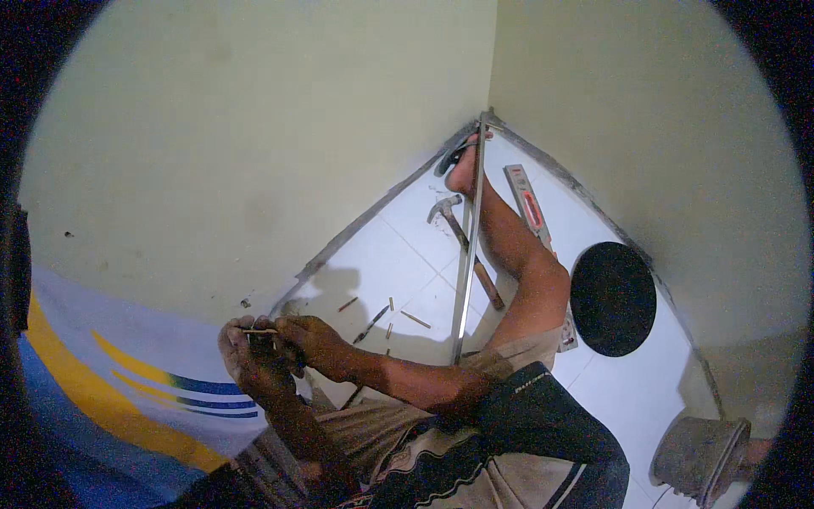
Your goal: Installing metal hardware onto a wall using anchors, screws, and a hammer.
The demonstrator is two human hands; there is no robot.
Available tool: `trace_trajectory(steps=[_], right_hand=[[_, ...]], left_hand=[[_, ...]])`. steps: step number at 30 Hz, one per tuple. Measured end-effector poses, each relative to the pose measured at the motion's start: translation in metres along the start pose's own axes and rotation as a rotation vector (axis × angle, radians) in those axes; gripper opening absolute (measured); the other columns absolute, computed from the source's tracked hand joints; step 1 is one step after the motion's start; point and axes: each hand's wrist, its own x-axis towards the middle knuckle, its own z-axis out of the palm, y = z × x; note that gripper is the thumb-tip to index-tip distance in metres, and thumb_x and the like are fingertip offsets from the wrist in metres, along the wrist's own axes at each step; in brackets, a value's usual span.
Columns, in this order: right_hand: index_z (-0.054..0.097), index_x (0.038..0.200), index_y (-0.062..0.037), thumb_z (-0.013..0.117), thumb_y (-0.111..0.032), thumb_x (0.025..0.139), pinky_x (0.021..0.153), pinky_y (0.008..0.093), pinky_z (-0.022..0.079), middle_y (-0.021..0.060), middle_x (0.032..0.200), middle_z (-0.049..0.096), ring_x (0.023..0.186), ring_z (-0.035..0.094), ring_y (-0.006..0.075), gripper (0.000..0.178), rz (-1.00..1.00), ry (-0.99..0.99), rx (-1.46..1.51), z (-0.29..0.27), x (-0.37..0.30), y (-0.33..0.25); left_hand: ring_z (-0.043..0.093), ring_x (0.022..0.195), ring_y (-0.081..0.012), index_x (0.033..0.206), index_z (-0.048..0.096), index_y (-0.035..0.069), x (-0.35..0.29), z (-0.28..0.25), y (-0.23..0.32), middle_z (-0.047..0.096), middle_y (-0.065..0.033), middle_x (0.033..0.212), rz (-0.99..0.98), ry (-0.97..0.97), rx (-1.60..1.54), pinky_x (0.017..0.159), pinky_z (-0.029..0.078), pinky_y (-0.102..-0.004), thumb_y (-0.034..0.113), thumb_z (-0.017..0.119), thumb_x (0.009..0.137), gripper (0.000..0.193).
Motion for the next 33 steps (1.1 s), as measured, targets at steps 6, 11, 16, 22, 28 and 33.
trace_trajectory(steps=[6, 11, 16, 22, 28, 33], right_hand=[[0.046, 0.075, -0.0178, 0.046, -0.047, 0.1, 0.047, 0.0268, 0.03, -0.0052, 0.061, 0.038, 0.052, 0.036, 0.0114, 0.038, 0.183, 0.013, 0.141, -0.008, 0.002, -0.019], [0.057, 0.124, -0.0061, 0.044, -0.039, 0.103, 0.048, 0.0232, 0.033, -0.0067, 0.069, 0.044, 0.055, 0.039, 0.0075, 0.041, 0.07, 0.076, 0.037, -0.02, -0.002, -0.03], [0.055, 0.095, -0.0117, 0.043, -0.039, 0.103, 0.048, 0.0246, 0.036, -0.0037, 0.068, 0.045, 0.056, 0.043, 0.0097, 0.031, -0.055, 0.017, -0.052, -0.003, -0.001, -0.023], [0.054, 0.085, -0.0117, 0.048, -0.045, 0.101, 0.049, 0.0267, 0.034, -0.0015, 0.067, 0.046, 0.054, 0.043, 0.011, 0.038, 0.234, -0.075, 0.254, -0.025, 0.01, -0.023], [0.048, 0.077, -0.011, 0.044, -0.041, 0.104, 0.05, 0.0288, 0.038, 0.0001, 0.065, 0.047, 0.056, 0.046, 0.0129, 0.04, -0.194, 0.102, -0.209, -0.004, 0.016, -0.01], [0.047, 0.078, -0.0114, 0.047, -0.041, 0.103, 0.048, 0.0289, 0.038, -0.0005, 0.063, 0.045, 0.052, 0.043, 0.0134, 0.039, -0.207, 0.057, -0.289, 0.012, 0.017, -0.01]], left_hand=[[0.065, 0.092, -0.0228, 0.112, 0.058, -0.002, 0.005, 0.011, -0.01, 0.066, -0.0142, 0.104, -0.018, 0.0, 0.031, 0.084, 0.053, -0.035, 0.019, 0.059, 0.098, 0.025], [0.065, 0.086, -0.0139, 0.104, 0.064, -0.002, 0.003, 0.05, -0.021, 0.069, -0.0087, 0.092, 0.043, 0.138, 0.064, 0.075, 0.053, -0.0259, 0.012, 0.062, 0.096, 0.016], [0.064, 0.075, -0.0116, 0.109, 0.061, -0.002, -0.003, 0.028, -0.013, 0.069, -0.0081, 0.087, 0.047, 0.187, 0.013, 0.067, 0.053, -0.0244, 0.015, 0.06, 0.097, 0.02], [0.061, 0.061, -0.0079, 0.113, 0.063, 0.001, 0.004, 0.028, 0.003, 0.068, -0.0061, 0.084, -0.12, 0.084, 0.045, 0.052, 0.05, -0.021, 0.019, 0.059, 0.099, 0.023], [0.062, 0.063, -0.0094, 0.111, 0.064, -0.001, 0.008, 0.02, -0.006, 0.068, -0.0068, 0.083, 0.084, 0.119, 0.226, 0.055, 0.051, -0.0224, 0.018, 0.06, 0.097, 0.024], [0.064, 0.07, -0.0111, 0.111, 0.063, -0.005, 0.015, 0.013, 0.004, 0.071, -0.0117, 0.092, -0.051, 0.241, -0.039, 0.064, 0.053, -0.0231, 0.014, 0.062, 0.095, 0.025]])
